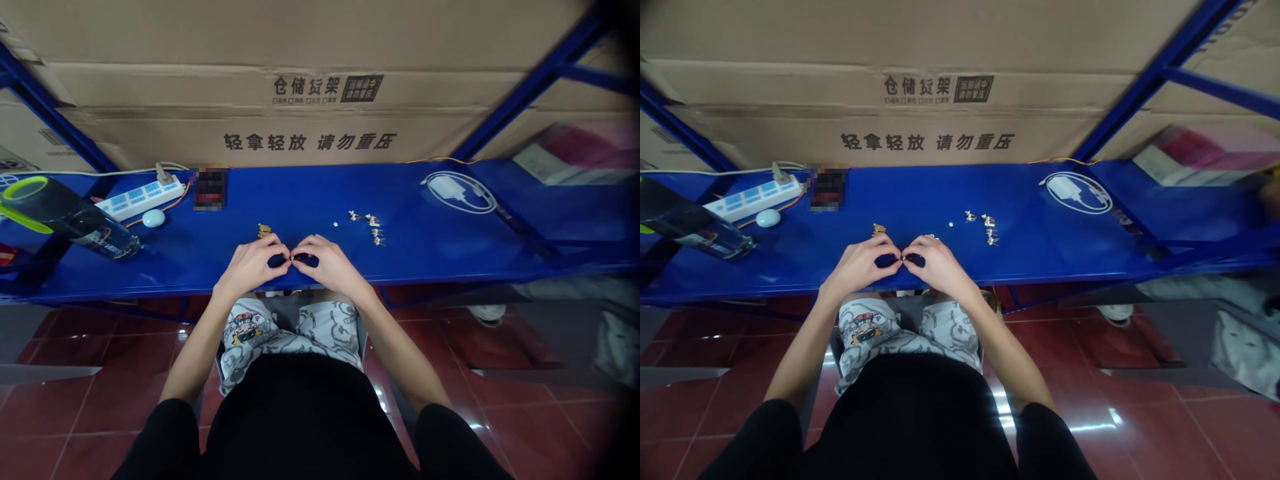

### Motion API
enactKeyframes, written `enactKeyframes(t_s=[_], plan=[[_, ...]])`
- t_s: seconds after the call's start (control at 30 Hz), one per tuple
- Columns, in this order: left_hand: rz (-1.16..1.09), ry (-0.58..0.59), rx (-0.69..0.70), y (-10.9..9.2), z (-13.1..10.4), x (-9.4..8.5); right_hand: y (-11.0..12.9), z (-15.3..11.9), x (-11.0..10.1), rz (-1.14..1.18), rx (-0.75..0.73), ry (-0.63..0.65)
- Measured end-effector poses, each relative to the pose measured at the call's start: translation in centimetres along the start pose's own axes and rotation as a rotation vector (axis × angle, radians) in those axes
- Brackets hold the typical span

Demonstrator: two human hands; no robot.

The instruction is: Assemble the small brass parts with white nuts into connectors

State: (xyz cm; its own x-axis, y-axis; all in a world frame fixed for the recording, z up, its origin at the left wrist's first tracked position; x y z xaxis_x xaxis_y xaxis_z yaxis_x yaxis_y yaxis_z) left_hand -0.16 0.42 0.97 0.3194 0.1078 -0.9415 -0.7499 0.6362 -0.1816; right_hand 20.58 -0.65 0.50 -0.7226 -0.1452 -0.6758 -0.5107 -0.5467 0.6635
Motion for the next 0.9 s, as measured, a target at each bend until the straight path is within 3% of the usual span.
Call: enactKeyframes(t_s=[0.2, 0.43, 0.9], plan=[[-0.03, -0.014, 0.017, -0.1, 0.0, -0.1, -0.1, 0.0, -0.5, 0.004, 0.026, 0.024], [-0.099, -0.026, 0.041, 0.2, -0.1, 0.1, -0.5, -0.2, 0.4, 0.051, 0.022, -0.053], [-0.206, -0.084, 0.106, 0.6, 0.1, 0.8, -0.6, -0.1, 0.6, 0.048, 0.019, -0.07]])
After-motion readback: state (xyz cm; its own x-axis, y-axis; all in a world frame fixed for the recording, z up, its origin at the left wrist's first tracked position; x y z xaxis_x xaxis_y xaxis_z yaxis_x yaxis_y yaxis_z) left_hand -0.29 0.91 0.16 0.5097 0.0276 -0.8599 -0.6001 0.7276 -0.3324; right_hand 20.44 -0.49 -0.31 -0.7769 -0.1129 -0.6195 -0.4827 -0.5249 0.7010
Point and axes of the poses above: each hand's wrist, its own z-axis towards the middle knuckle, its own x-axis out of the palm, y = z × x, the point moved 1 cm from there along z, towards the middle knuckle, and after that the axes turned 8 degrees about z, right-handed, at the moved point
